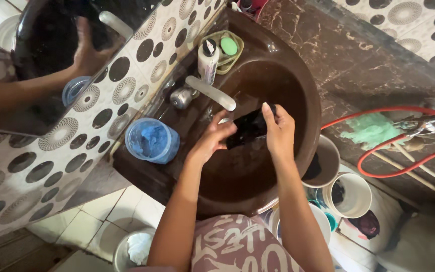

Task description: The person washes a black garment and a pink cloth by hand in a sink with soap, rinses them under the faucet, then carries the black garment to an outdoor area and hangs it on a line using a clothespin.

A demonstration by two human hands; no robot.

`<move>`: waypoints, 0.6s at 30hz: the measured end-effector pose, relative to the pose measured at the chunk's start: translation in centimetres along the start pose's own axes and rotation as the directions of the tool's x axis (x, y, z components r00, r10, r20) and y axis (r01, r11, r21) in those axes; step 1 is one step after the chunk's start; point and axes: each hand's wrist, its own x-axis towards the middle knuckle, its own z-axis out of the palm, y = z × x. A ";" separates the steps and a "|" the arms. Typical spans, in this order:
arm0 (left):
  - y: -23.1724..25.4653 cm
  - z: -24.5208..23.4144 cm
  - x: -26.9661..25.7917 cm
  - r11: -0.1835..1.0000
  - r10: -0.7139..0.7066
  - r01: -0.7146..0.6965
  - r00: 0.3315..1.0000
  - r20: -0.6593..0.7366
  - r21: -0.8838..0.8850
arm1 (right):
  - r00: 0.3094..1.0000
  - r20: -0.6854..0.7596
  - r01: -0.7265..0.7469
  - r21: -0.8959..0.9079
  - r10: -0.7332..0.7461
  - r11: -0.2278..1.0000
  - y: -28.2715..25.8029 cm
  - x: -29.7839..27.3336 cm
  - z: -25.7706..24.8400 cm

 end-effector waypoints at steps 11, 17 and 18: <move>3.4 3.4 -1.4 0.687 0.250 -0.304 0.952 0.178 0.660 | 0.923 0.284 0.382 -0.744 -0.259 0.548 -12.1 -2.4 -1.4; 3.6 3.6 -0.7 0.733 0.295 -0.302 0.948 0.115 0.610 | 0.857 0.166 0.451 -0.700 -0.488 0.554 -12.6 -2.0 -2.5; 3.6 3.2 -0.6 0.690 0.459 -0.474 0.871 0.176 0.546 | 0.792 0.156 0.519 -0.681 -0.590 0.517 -12.5 -2.0 -2.8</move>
